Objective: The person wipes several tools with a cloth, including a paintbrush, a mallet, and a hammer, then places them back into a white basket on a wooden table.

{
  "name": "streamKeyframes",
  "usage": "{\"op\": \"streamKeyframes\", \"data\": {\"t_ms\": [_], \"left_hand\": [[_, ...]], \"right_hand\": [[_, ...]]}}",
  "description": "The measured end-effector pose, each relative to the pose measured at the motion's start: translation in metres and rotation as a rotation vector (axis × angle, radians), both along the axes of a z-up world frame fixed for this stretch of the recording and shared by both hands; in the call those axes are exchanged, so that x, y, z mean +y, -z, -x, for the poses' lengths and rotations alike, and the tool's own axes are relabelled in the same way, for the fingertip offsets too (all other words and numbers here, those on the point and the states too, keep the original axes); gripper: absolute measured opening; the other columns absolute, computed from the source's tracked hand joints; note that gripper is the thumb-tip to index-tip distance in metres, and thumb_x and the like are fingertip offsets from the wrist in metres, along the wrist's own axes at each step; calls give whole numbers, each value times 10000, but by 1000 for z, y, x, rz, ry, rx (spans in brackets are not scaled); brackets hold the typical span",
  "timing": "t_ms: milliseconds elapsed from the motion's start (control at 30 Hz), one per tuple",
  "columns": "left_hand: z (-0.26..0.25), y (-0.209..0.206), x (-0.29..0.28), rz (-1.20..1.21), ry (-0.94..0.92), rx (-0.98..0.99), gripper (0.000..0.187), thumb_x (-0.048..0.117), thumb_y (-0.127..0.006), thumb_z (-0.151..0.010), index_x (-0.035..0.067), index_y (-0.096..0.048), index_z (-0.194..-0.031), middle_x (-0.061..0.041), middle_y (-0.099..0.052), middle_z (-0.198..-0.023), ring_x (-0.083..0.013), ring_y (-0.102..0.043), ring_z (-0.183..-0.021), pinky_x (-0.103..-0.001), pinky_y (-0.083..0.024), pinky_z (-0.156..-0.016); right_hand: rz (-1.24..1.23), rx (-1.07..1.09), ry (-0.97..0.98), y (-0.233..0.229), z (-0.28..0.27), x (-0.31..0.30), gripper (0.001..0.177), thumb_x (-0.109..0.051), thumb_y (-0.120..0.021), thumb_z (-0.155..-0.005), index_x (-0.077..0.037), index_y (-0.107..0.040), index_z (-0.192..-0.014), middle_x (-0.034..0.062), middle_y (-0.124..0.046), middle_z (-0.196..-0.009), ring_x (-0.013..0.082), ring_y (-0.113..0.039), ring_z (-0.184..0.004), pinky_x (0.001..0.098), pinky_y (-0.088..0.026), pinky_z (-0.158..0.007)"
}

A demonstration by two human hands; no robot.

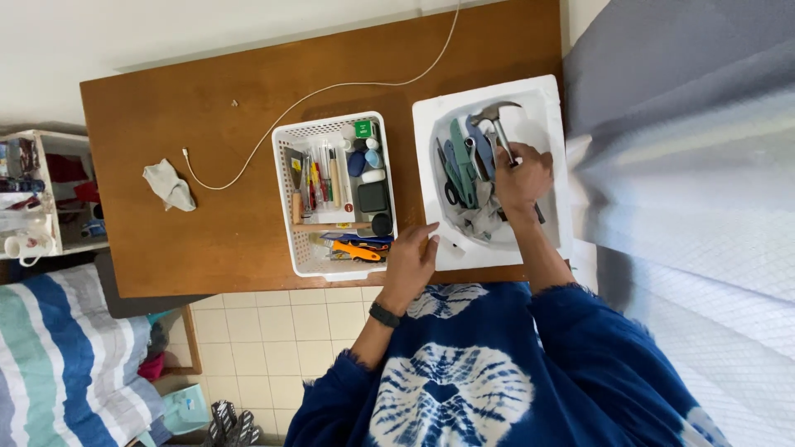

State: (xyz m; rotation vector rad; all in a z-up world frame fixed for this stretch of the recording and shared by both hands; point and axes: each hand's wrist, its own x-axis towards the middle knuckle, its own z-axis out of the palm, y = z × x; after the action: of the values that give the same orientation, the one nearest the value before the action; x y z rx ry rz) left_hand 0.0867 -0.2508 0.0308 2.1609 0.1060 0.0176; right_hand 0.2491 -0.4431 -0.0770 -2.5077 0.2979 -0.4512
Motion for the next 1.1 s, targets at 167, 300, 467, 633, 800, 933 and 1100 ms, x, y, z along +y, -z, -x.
{"op": "streamKeyframes", "data": {"t_ms": [167, 300, 467, 633, 800, 933, 1100], "left_hand": [[-22, -44, 2, 161, -58, -9, 302, 204, -577, -1043, 4, -694, -1238, -298, -695, -1070, -494, -669, -1030, -517, -556, -858], [-37, -56, -2, 518, -157, 0, 438, 334, -546, -1085, -4, -640, -1347, -301, -686, -1209, -427, -626, -1194, -499, -535, -949], [-49, -58, -4, 688, -251, 88, 331, 288, -632, -1038, 27, -718, -1223, -189, -746, -1078, -217, -667, -1037, -414, -578, -884], [-38, -33, 13, 830, -380, 131, 246, 218, -640, -1032, 6, -741, -1105, -171, -763, -939, -205, -709, -882, -357, -598, -800], [-34, -32, 30, 1046, -405, 179, 278, 188, -598, -1041, -49, -648, -1177, -156, -655, -760, -256, -718, -601, -373, -656, -566], [-28, -45, 33, 1037, -390, 148, 312, 185, -605, -1041, -70, -646, -1217, -92, -605, -720, -162, -651, -547, -332, -633, -517], [-20, -52, 37, 952, -287, 189, 322, 202, -567, -1067, -10, -645, -1297, -39, -498, -722, -84, -487, -540, -244, -525, -485]], "right_hand": [[-423, -103, -105, -88, 15, 27, 142, -127, -851, -811, -155, -783, -932, 38, -731, -794, 203, -636, -726, 336, -520, -646], [-887, 2, -237, -147, 57, 58, 109, 47, -751, -903, -34, -734, -974, 115, -751, -820, 145, -634, -711, 293, -523, -664], [-1007, 145, -383, -147, 109, 85, 194, 111, -677, -899, -11, -708, -1047, 125, -693, -777, 196, -672, -689, 355, -561, -685], [-877, 164, -557, -82, 109, 50, 346, 96, -683, -851, -93, -782, -1124, 95, -765, -942, 293, -744, -857, 427, -588, -806], [368, 416, -468, -24, 93, 17, 262, -277, -797, -769, -175, -743, -1004, 46, -565, -931, 325, -664, -828, 471, -535, -746], [374, 533, -515, -18, 91, 23, 258, -290, -770, -817, -107, -717, -991, 87, -590, -1001, 363, -669, -943, 500, -507, -864], [-25, 277, -356, 11, 100, -10, 135, -203, -701, -906, -114, -744, -998, 166, -704, -855, 431, -702, -852, 513, -561, -768]]}}
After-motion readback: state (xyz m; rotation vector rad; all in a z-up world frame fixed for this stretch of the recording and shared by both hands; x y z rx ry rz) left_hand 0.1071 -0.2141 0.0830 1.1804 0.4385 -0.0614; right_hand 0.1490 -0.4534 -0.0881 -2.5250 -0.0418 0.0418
